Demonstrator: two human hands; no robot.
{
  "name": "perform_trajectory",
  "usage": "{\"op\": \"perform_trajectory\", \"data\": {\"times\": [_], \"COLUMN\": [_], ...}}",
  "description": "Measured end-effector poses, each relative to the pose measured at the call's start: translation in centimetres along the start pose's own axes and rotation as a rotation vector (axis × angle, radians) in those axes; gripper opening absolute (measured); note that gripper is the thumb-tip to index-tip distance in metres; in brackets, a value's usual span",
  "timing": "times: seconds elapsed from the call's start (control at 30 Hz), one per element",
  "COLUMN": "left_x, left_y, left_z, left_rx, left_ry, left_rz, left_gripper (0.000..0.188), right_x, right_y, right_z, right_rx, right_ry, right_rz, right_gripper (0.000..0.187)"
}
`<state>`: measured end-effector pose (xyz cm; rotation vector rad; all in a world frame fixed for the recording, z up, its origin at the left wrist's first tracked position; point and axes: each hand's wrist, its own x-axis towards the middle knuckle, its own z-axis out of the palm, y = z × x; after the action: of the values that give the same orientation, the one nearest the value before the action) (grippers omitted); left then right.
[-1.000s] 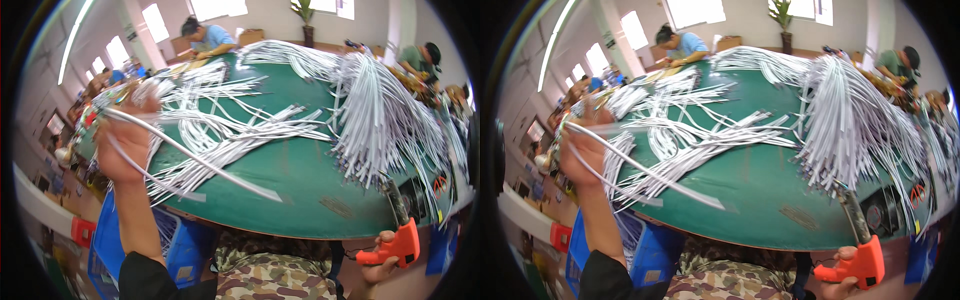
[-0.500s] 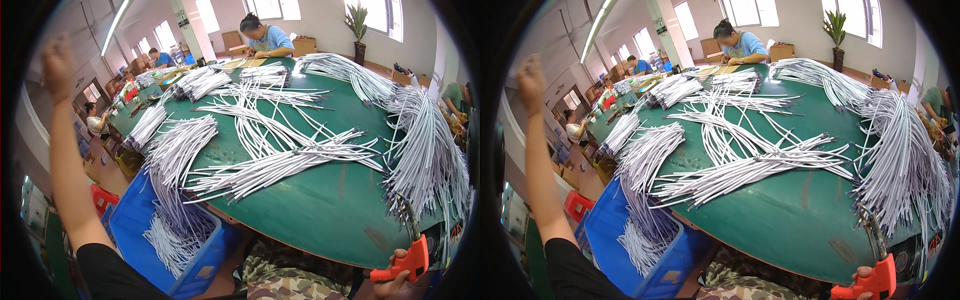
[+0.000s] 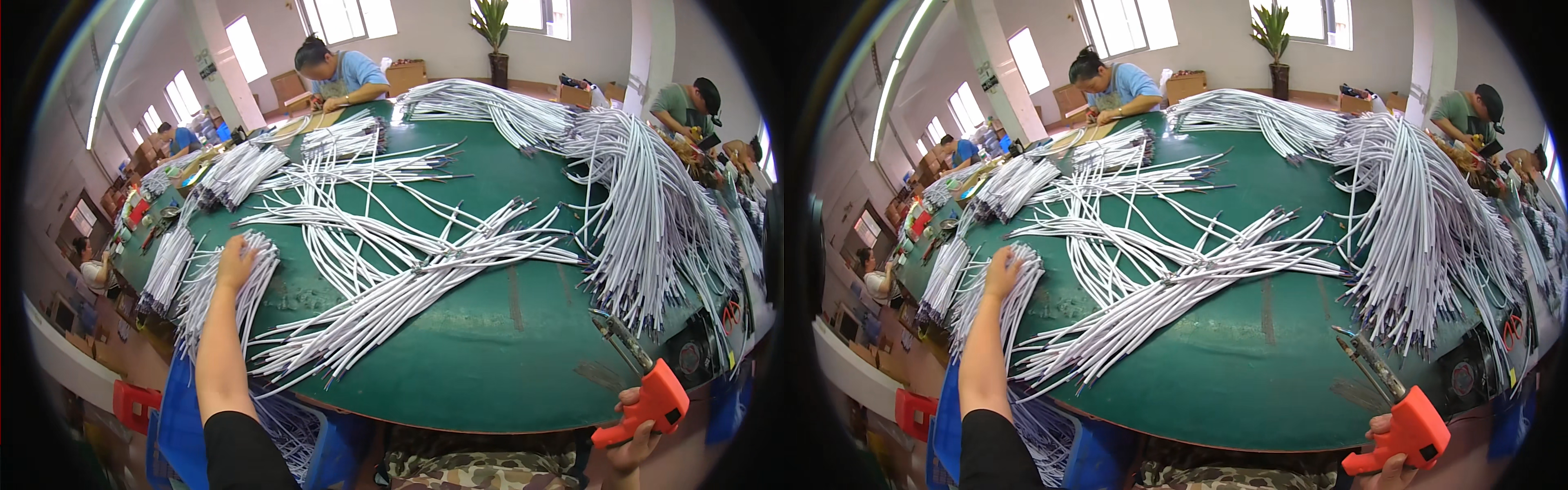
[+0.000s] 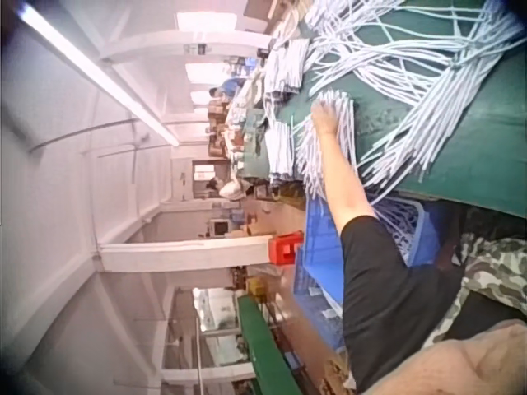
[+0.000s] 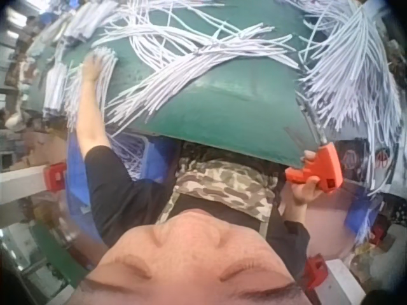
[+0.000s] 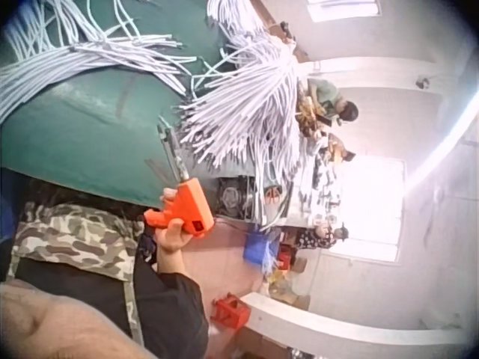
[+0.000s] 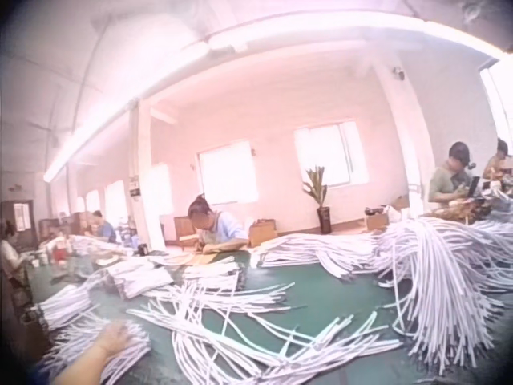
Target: The person repeatedly picks up wires from a table, solders them using a soldering gun, and places them into a bin.
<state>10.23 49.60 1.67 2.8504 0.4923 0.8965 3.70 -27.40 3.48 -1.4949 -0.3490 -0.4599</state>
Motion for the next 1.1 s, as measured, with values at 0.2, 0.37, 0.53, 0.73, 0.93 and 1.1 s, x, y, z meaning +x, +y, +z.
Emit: {"op": "perform_trajectory", "data": {"times": [0.2, 0.37, 0.53, 0.73, 0.93, 1.1], "left_x": [2.3, -3.1, -4.2, -0.5, 0.2, -4.4], "left_y": [14.9, 31.1, 33.1, 33.4, 37.0, 42.3], "left_z": [0.0, 3.2, 5.5, 1.4, -5.8, -9.4], "left_rx": [-0.240, -0.275, -0.412, -1.088, -0.663, -0.712], "left_ry": [0.133, -0.409, -0.406, -0.489, -0.466, 0.026], "left_rz": [0.177, 0.464, 0.263, -0.297, 0.111, 0.381], "left_gripper": [0.034, 0.041, 0.023, 0.024, 0.013, 0.006], "right_x": [0.0, -0.4, -1.4, -2.3, -1.2, 1.1], "right_y": [0.7, 1.2, 1.6, 2.0, 1.3, -0.6], "right_z": [0.4, 0.2, -1.8, -4.4, -6.5, -8.5], "right_rx": [0.021, 0.106, 0.164, 0.267, 0.212, 0.052], "right_ry": [0.015, -0.035, -0.014, 0.094, 0.095, 0.247], "right_rz": [0.031, 0.034, 0.034, 0.167, 0.049, -0.156], "right_gripper": [0.055, 0.054, 0.051, 0.051, 0.054, 0.064]}}
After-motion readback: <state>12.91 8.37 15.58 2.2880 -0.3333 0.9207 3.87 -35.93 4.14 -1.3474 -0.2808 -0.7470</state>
